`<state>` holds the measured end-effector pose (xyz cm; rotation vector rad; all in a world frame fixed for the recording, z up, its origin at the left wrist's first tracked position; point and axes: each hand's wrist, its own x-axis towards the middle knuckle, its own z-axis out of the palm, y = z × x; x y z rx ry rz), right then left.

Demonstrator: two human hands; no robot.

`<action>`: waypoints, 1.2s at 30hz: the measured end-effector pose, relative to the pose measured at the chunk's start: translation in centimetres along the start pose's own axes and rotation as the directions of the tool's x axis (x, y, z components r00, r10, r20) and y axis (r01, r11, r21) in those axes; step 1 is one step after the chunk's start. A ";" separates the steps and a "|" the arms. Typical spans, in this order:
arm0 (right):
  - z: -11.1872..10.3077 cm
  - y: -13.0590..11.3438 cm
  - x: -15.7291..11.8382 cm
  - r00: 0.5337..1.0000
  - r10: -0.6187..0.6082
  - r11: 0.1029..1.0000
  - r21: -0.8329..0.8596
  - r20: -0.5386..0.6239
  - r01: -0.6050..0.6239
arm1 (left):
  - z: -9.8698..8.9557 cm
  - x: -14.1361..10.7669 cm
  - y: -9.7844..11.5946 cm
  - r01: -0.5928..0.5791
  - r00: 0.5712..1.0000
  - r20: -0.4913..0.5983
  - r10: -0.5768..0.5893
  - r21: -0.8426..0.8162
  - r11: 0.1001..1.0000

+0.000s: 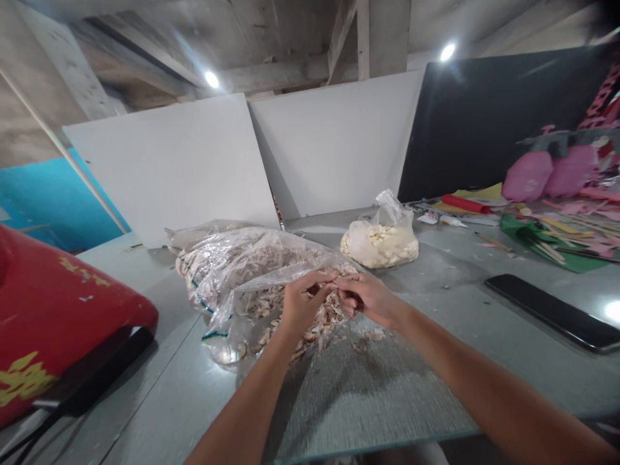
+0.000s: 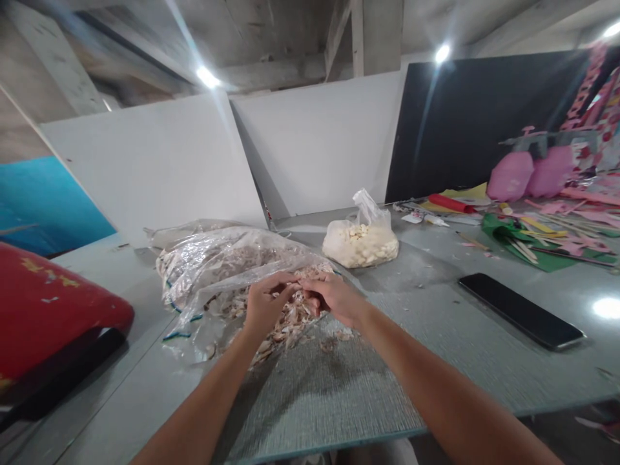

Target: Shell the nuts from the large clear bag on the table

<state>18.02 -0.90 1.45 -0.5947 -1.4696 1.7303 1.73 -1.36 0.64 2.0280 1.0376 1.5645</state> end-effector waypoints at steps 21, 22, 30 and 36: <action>-0.4 0.2 -0.2 0.979 0.172 0.967 0.168 0.109 -0.189 | -1.0 0.5 1.1 -0.045 0.984 0.175 0.036 0.049 0.998; -0.5 0.2 -0.2 0.977 0.177 0.965 0.175 0.121 -0.197 | -1.0 0.5 1.1 -0.047 0.983 0.178 0.036 0.054 0.997; -0.2 0.3 -0.1 0.983 0.090 0.975 0.189 0.158 -0.119 | -0.3 0.1 0.9 0.128 0.991 0.057 -0.122 -0.115 0.985; -0.1 0.2 -0.1 0.990 0.058 0.976 0.203 0.126 -0.083 | 0.3 0.1 0.7 0.216 0.976 0.073 -0.204 -0.264 0.940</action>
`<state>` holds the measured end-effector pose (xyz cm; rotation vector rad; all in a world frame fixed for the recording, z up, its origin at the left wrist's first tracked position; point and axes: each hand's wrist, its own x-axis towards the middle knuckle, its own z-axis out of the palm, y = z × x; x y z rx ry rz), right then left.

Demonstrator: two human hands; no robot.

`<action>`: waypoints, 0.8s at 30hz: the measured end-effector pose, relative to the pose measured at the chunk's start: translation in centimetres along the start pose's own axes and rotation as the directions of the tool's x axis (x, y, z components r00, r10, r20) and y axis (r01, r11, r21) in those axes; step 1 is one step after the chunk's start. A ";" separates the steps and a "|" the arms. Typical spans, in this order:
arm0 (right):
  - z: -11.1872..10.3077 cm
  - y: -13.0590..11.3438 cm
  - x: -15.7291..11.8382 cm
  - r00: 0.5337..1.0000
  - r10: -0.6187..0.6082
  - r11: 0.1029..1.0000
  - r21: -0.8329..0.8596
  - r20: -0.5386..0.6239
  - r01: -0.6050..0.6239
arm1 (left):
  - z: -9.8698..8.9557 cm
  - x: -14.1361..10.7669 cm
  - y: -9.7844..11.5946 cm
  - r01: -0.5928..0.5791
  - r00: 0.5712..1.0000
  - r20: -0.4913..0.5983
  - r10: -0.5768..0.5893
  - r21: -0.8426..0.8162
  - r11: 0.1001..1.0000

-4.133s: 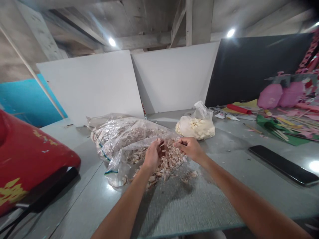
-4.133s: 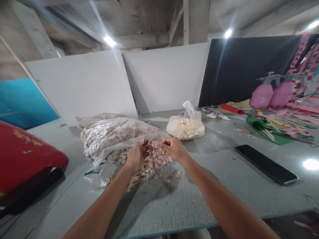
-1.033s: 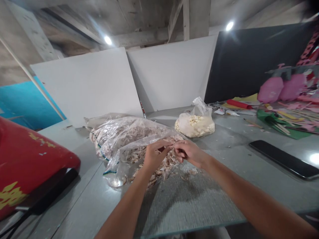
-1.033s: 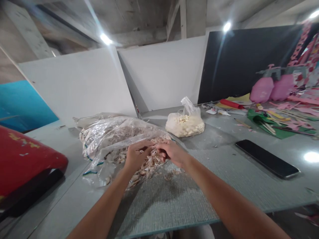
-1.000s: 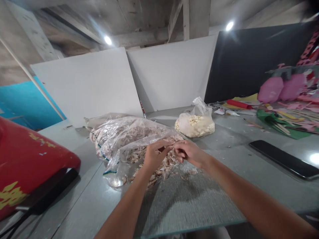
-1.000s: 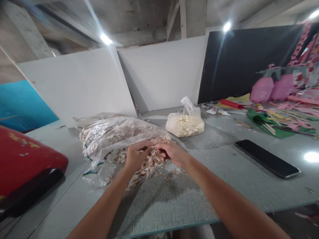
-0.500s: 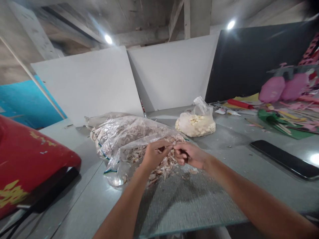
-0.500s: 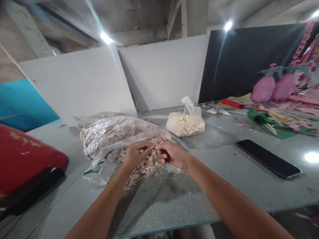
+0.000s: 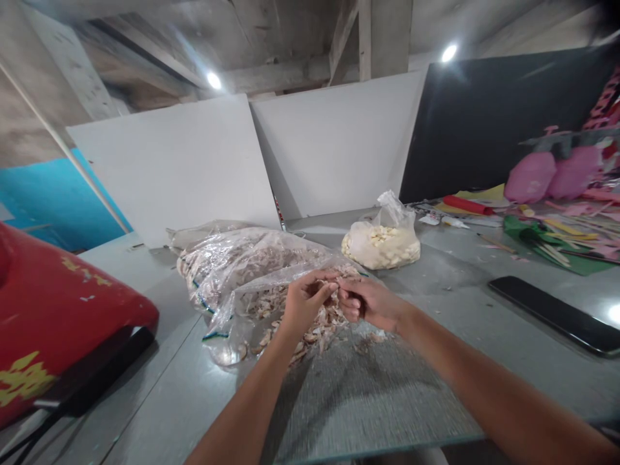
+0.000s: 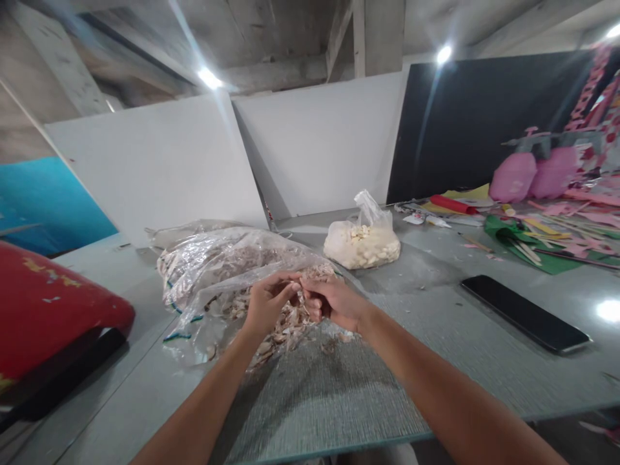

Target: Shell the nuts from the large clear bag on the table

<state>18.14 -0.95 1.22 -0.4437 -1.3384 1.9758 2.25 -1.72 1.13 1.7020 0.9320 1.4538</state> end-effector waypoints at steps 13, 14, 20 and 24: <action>-0.1 0.2 0.0 0.996 0.074 0.997 -0.002 -0.042 -0.074 | -0.8 -0.1 0.4 -0.292 0.955 0.051 0.294 0.358 0.887; 0.0 0.3 0.0 0.995 0.092 0.996 0.006 -0.045 -0.092 | -0.9 -0.1 0.5 -0.308 0.949 0.063 0.308 0.380 0.872; 1.0 0.9 0.2 0.985 0.170 0.981 0.090 0.007 -0.170 | -1.2 -0.2 0.4 -0.282 0.955 0.025 0.297 0.395 0.874; 1.0 0.9 0.2 0.995 0.099 0.992 0.075 0.024 -0.100 | -0.8 -0.2 0.0 -0.196 0.969 -0.080 0.235 0.333 0.922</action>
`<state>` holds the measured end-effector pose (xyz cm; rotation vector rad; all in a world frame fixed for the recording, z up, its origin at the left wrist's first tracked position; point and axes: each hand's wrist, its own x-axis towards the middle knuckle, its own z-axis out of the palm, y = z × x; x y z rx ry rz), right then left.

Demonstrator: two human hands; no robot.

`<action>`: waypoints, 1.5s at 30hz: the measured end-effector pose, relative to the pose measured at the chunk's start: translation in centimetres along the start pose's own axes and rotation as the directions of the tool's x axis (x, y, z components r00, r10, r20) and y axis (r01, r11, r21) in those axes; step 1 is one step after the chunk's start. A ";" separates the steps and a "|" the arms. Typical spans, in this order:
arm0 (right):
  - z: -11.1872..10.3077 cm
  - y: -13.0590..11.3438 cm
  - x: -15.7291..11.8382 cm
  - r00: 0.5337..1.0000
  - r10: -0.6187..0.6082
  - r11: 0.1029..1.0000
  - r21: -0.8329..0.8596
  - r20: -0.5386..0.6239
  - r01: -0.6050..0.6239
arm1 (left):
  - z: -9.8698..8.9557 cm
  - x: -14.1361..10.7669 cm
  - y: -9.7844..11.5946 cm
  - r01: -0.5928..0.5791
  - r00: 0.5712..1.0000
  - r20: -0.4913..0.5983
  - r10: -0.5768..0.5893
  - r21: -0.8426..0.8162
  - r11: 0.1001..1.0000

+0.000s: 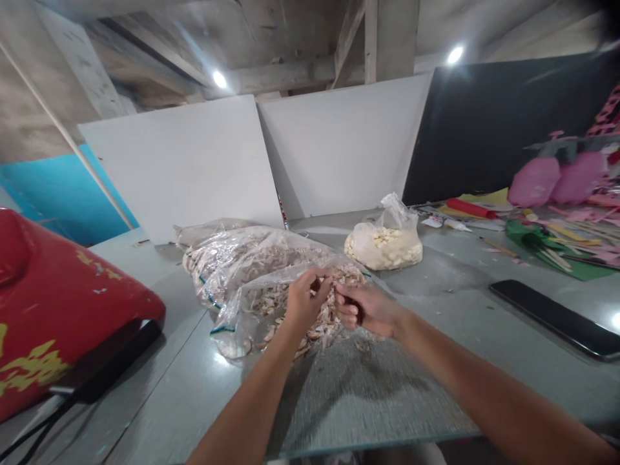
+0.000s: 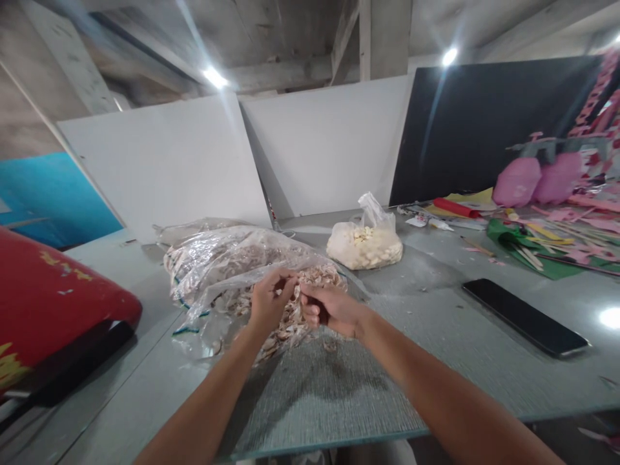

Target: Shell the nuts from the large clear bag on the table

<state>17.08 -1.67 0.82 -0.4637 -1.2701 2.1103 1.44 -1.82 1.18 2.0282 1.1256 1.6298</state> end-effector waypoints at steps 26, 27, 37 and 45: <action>-0.8 -1.3 0.0 0.908 -0.365 0.770 -0.615 -0.207 0.170 | 0.2 0.3 0.0 0.191 0.972 0.166 -0.164 -0.163 0.968; -0.9 -1.2 0.1 0.902 -0.372 0.756 -0.636 -0.220 0.157 | 0.2 0.3 -0.1 0.186 0.974 0.160 -0.162 -0.146 0.972; -1.1 -1.0 0.4 0.890 -0.405 0.679 -0.720 -0.207 0.141 | 0.4 0.3 0.2 0.205 0.973 0.118 -0.197 -0.060 0.977; -1.1 -1.2 0.2 0.893 -0.404 0.661 -0.738 -0.196 0.137 | 0.6 0.5 -0.2 0.247 0.968 0.123 -0.218 -0.342 0.906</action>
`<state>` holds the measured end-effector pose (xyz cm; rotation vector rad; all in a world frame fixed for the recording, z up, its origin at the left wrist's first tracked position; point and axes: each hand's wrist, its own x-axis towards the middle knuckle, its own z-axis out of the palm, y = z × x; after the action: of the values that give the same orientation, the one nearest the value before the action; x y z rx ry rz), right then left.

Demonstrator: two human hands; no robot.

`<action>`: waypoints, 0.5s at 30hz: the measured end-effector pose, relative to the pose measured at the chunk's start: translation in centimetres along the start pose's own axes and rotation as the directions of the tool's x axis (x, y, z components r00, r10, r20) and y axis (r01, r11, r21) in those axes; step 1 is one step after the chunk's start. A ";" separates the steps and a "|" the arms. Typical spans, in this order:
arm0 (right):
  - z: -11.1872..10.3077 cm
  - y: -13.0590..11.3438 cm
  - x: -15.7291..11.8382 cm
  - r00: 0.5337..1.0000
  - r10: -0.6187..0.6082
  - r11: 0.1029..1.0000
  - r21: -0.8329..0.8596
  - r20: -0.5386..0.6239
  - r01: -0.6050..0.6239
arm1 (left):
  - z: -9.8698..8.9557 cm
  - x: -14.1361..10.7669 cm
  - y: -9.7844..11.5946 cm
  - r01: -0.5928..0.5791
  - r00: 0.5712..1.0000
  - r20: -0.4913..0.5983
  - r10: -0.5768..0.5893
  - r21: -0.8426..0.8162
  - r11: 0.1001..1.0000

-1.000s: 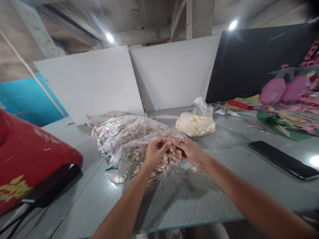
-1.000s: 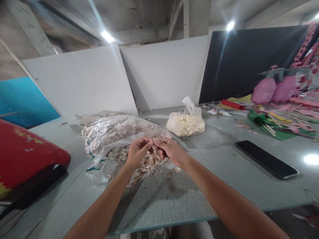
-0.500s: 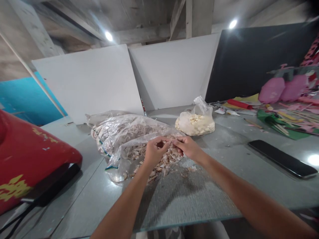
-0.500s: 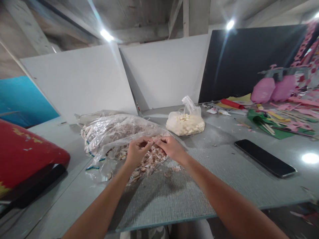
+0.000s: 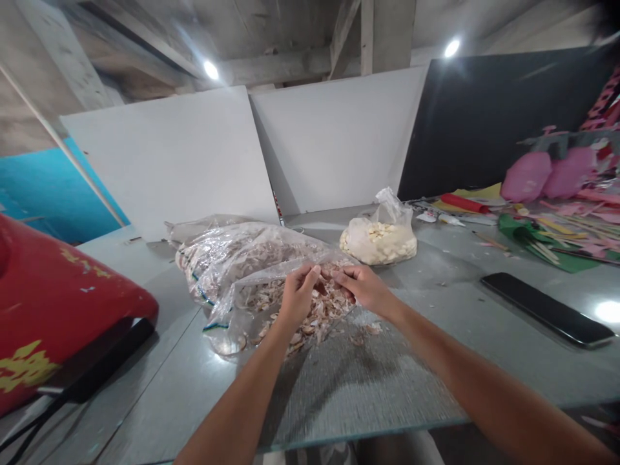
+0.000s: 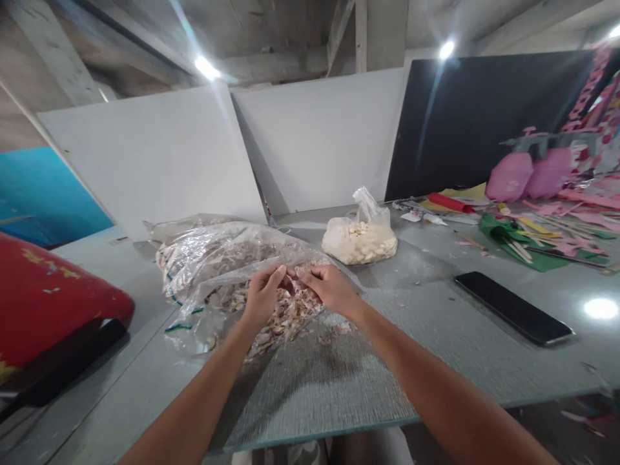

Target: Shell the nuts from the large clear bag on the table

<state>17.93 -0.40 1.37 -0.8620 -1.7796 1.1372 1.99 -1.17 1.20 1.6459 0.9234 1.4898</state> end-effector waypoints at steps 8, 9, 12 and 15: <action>-0.7 0.0 -0.1 0.995 -0.100 0.968 -0.231 0.023 0.103 | 0.2 0.0 0.5 0.126 0.985 0.131 -0.116 -0.065 0.990; -0.8 -0.1 -0.1 0.993 -0.117 0.956 -0.269 0.027 0.120 | 0.2 0.0 0.5 0.159 0.975 0.168 -0.142 -0.093 0.983; -1.3 -0.4 -0.1 0.984 -0.168 0.911 -0.373 0.058 0.178 | 0.2 0.0 0.5 0.286 0.923 0.308 -0.230 -0.151 0.946; -2.0 -0.7 0.0 0.975 -0.194 0.881 -0.419 0.105 0.220 | 0.2 -0.1 0.6 0.339 0.886 0.388 -0.254 -0.168 0.925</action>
<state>19.62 0.04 2.48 -0.8660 -2.1590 0.6436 2.17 -1.51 1.67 1.4610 0.7267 0.9990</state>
